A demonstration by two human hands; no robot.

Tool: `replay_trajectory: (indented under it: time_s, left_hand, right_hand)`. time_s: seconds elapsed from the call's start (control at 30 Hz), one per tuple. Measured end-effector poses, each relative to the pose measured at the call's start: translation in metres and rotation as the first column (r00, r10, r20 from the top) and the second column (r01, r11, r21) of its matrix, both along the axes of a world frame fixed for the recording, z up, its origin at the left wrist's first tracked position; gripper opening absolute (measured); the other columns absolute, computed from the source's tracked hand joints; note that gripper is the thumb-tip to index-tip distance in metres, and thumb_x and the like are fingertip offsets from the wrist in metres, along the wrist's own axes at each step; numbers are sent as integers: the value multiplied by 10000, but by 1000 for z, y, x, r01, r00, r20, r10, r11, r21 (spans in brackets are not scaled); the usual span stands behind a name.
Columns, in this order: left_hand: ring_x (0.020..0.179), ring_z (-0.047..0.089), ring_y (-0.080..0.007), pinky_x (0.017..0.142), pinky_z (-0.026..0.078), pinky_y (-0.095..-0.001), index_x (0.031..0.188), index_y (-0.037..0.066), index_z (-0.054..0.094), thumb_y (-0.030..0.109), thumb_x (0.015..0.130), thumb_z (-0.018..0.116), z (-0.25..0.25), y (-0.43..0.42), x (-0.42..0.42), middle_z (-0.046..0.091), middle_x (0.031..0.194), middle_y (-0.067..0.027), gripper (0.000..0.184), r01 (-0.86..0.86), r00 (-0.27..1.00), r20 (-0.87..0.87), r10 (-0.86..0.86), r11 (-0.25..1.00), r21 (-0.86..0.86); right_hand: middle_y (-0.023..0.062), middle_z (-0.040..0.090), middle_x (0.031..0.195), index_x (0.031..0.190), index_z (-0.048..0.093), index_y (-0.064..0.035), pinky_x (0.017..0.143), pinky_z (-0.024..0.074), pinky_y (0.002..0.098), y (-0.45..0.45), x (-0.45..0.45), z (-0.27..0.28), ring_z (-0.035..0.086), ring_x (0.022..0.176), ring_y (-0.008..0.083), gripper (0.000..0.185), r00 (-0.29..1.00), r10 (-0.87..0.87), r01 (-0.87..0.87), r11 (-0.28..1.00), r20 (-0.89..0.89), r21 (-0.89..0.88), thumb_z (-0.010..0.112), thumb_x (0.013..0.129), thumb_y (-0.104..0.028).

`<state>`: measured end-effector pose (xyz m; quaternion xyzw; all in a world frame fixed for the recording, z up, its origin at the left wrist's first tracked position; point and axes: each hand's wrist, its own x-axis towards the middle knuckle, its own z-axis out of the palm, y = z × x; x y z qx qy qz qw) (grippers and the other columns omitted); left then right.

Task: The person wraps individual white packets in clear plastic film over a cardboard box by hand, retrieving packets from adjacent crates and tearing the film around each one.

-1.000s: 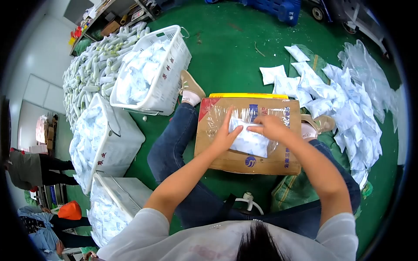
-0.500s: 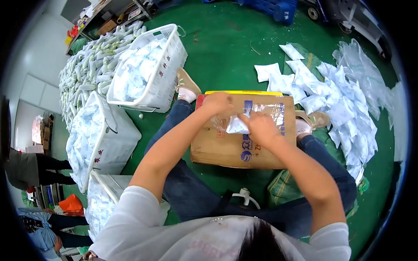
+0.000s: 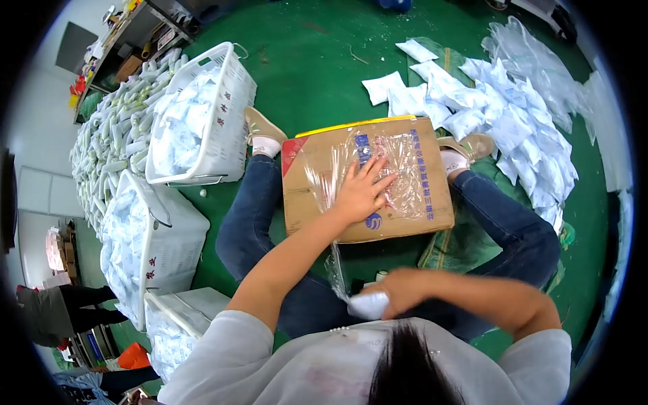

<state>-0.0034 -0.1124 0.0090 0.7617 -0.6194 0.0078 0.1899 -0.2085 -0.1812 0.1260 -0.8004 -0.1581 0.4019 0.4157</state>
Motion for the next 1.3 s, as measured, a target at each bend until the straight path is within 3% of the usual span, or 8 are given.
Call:
replay_trajectory:
  time_s: [0.33,0.5,0.7,0.8,0.97,1.1,1.27,1.3]
  left_hand:
    - [1427,334,-340,1177,244,-516,1417,150,489,272,836,628,7,27,10,385,1526,-149,610,64,976,-201,-81,994,-88]
    - [1328,458,-349,1117,339,-476,1313,35,565,175,853,625,-13,39,0,502,1409,-202,485,-290,884,-452,121,899,-327]
    - [1139,599,-365,968,466,-423,1331,-1,513,198,891,665,178,36,-137,599,1261,-207,506,13,763,-601,-238,935,-355]
    - [1063,631,-326,919,492,-384,1368,1,447,285,801,791,171,39,-149,632,1146,-210,722,-155,418,-908,-9,984,-82]
    - [976,606,-147,869,497,-302,1262,-32,539,237,968,657,133,70,-93,643,1123,-87,415,-698,-128,-984,124,693,178]
    - [1196,565,-235,1035,435,-383,1422,-10,412,296,1024,538,121,81,-74,566,1332,-119,518,-796,-359,-912,-197,575,189]
    - [1395,388,-335,1120,350,-554,1494,142,349,419,989,545,98,112,-62,410,1513,-110,609,-638,-601,-685,-412,763,102]
    - [1400,377,-327,1107,356,-579,1493,166,356,424,966,591,95,114,-55,399,1522,-97,632,-613,-631,-637,-443,787,61]
  right_hand:
    - [47,704,1108,1239,632,-15,936,489,313,-103,-141,69,625,1016,145,610,731,-466,614,768,-499,182,898,705,-142]
    - [128,665,1222,1317,546,50,998,476,359,-105,-211,123,641,1116,251,751,167,-775,973,30,-609,229,867,659,-115]
    - [94,724,988,1161,653,-15,805,542,346,-89,-119,103,700,875,218,617,453,-892,871,444,9,210,859,719,-393]
    - [198,686,760,860,691,0,673,527,371,-88,-44,116,688,689,308,531,848,-395,463,876,353,-132,845,689,-479]
    - [189,716,1080,1118,715,-8,880,515,339,-86,18,106,679,1021,266,288,42,-789,787,404,613,466,698,874,-159]
    - [121,591,1359,1397,494,-6,1071,405,372,2,58,21,566,1231,268,480,258,-788,775,-176,-558,607,597,995,-247]
    - [140,568,1363,1384,489,-27,1091,393,433,5,103,-22,541,1259,276,492,360,-245,725,-533,-900,436,505,1035,-373]
    - [138,563,1371,1375,502,-26,1093,389,423,-5,113,-26,539,1261,272,490,388,-544,753,-279,-744,596,518,1028,-371]
